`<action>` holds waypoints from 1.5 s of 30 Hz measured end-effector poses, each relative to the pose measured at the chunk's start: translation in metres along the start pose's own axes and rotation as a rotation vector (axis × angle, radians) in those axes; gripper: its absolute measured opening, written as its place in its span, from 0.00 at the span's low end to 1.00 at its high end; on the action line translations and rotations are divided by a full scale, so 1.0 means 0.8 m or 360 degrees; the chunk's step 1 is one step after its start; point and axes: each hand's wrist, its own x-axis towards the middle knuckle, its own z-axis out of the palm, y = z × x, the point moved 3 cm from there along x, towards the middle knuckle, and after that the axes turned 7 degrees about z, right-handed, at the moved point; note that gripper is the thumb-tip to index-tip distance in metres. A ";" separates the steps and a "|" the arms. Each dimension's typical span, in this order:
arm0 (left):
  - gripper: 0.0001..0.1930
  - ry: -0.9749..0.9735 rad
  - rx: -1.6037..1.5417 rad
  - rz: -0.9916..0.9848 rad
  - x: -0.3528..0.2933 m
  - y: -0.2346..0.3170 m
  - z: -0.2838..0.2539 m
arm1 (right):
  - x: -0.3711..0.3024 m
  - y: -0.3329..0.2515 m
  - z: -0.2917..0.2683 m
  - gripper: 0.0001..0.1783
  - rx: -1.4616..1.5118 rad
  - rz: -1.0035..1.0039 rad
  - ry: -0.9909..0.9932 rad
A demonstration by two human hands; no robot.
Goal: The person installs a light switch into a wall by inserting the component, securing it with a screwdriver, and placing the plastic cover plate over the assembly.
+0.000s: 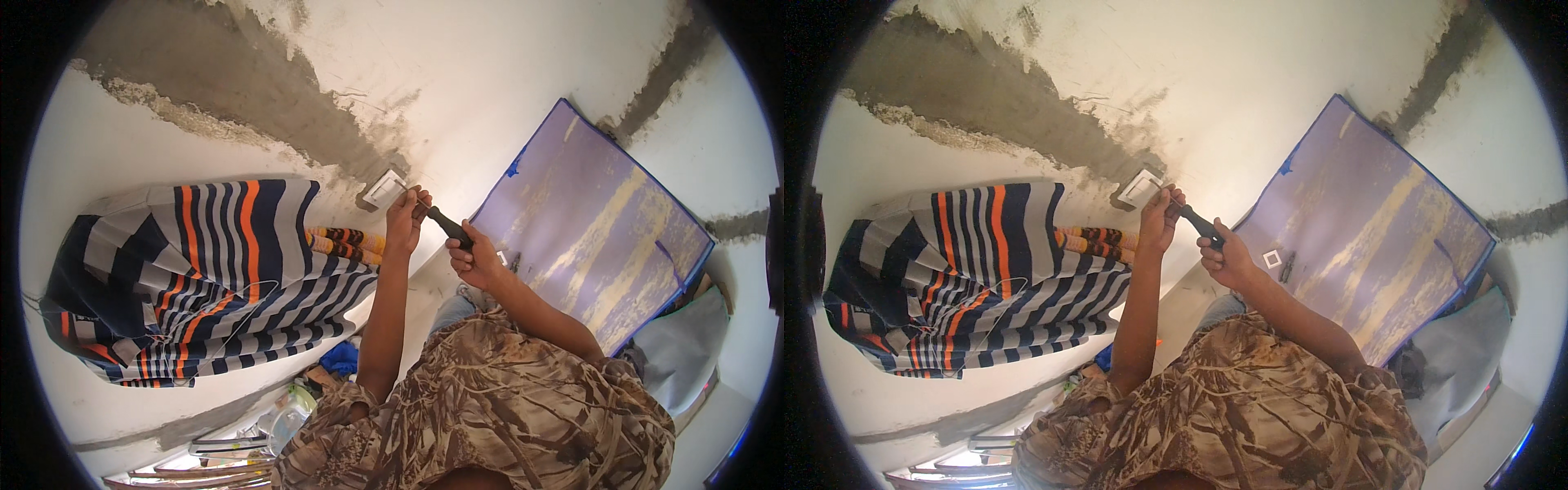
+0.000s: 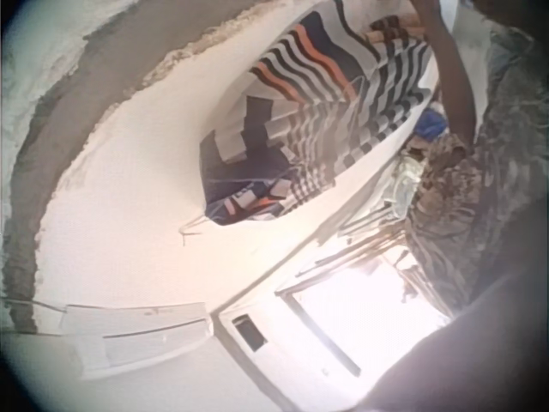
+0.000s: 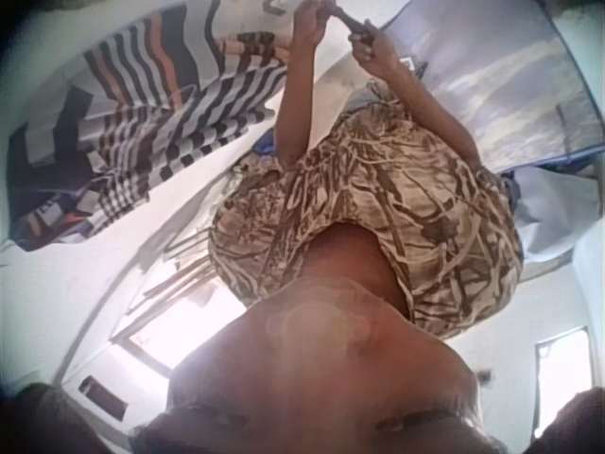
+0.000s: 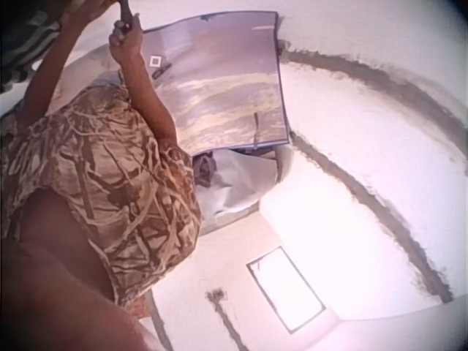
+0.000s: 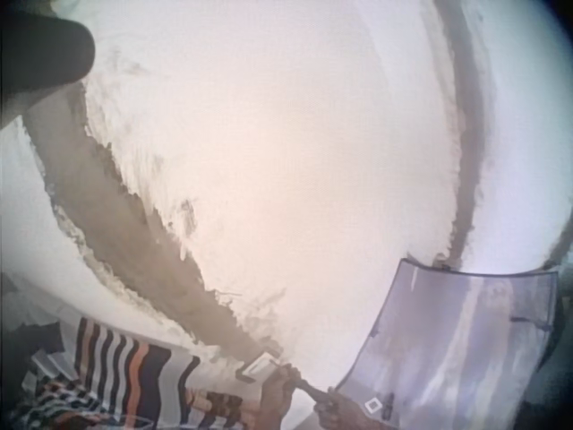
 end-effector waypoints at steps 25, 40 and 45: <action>0.08 -0.0010 -0.0110 0.0043 0.011 -0.003 -0.007 | 0.008 0.009 -0.001 0.23 -0.0519 -0.0337 -0.0039; 0.08 0.0239 -0.0167 0.0101 0.011 -0.006 0.010 | 0.033 0.018 -0.028 0.28 0.1097 0.0450 -0.0691; 0.08 0.0223 -0.0180 0.0091 0.010 -0.001 -0.002 | -0.005 -0.014 0.020 0.28 -0.0998 -0.0472 0.0157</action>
